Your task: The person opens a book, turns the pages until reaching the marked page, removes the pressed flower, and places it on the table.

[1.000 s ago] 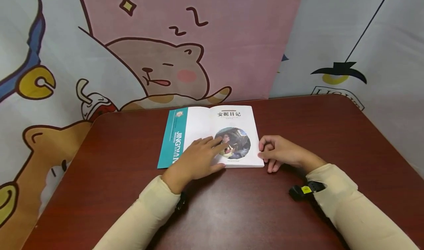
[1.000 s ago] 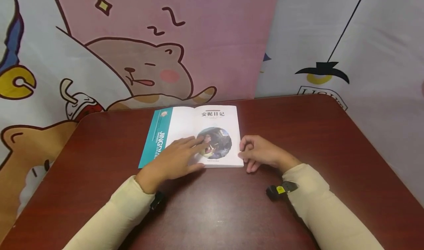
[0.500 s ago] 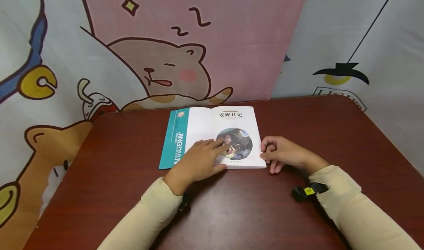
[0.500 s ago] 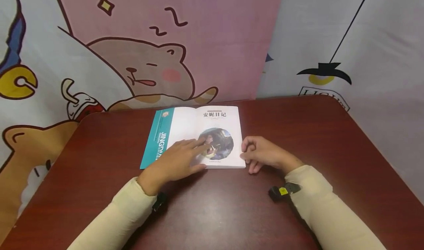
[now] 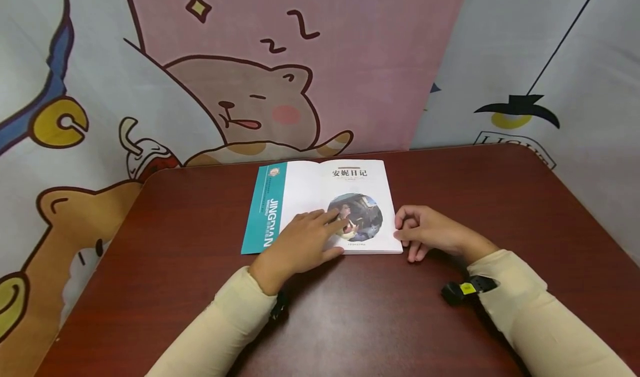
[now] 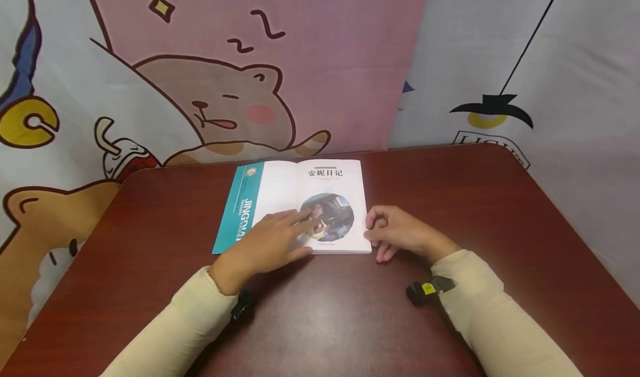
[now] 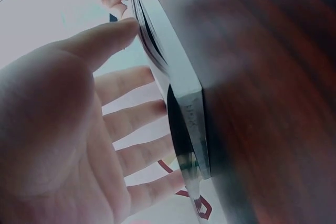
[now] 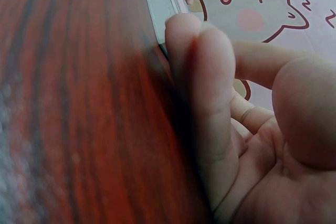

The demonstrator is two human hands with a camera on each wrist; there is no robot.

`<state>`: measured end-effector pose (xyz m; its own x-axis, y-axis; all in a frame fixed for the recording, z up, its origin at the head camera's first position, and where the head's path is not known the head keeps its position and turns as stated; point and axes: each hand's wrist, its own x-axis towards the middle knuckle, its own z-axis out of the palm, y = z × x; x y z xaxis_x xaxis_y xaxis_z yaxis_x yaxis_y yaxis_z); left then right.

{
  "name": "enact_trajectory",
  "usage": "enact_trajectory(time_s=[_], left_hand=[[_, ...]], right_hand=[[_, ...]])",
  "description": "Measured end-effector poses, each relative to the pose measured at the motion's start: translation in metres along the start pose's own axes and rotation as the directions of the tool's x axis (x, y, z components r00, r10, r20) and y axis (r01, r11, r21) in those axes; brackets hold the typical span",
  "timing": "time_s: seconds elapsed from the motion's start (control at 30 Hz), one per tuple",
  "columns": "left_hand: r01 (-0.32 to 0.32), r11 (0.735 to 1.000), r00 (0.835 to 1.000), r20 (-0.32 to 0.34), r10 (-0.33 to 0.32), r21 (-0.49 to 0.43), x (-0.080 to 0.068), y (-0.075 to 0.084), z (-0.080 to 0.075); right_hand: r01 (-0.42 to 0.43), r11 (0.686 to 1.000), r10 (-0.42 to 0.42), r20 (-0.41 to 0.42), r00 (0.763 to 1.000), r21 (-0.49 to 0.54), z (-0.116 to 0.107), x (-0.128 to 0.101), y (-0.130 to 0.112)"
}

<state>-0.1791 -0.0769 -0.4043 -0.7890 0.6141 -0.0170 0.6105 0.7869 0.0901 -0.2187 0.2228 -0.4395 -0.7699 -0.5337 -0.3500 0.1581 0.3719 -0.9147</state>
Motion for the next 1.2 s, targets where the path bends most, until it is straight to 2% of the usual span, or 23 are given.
enact_trajectory(time_s=[0.17, 0.4, 0.63, 1.2], left_hand=[[0.000, 1.000, 1.000, 0.007, 0.000, -0.003, -0.0009, 0.0001, -0.0013], [-0.005, 1.000, 1.000, 0.009, 0.005, -0.007, -0.0012, -0.0001, -0.0013], [-0.007, 1.000, 1.000, 0.009, 0.007, 0.003, -0.0005, -0.0009, -0.0006], [-0.117, 0.993, 0.988, -0.096, 0.119, 0.028, 0.0016, -0.0030, 0.0000]], right_hand=[[0.008, 1.000, -0.008, 0.007, 1.000, 0.004, -0.0001, 0.0000, -0.0014], [-0.038, 0.999, 0.039, -0.031, 0.999, 0.008, -0.0003, 0.0007, -0.0017], [-0.076, 0.996, 0.079, -0.051, 0.996, 0.053, -0.0013, 0.0011, -0.0013], [-0.096, 0.991, 0.100, -0.043, 0.994, 0.093, -0.0030, -0.0023, -0.0053]])
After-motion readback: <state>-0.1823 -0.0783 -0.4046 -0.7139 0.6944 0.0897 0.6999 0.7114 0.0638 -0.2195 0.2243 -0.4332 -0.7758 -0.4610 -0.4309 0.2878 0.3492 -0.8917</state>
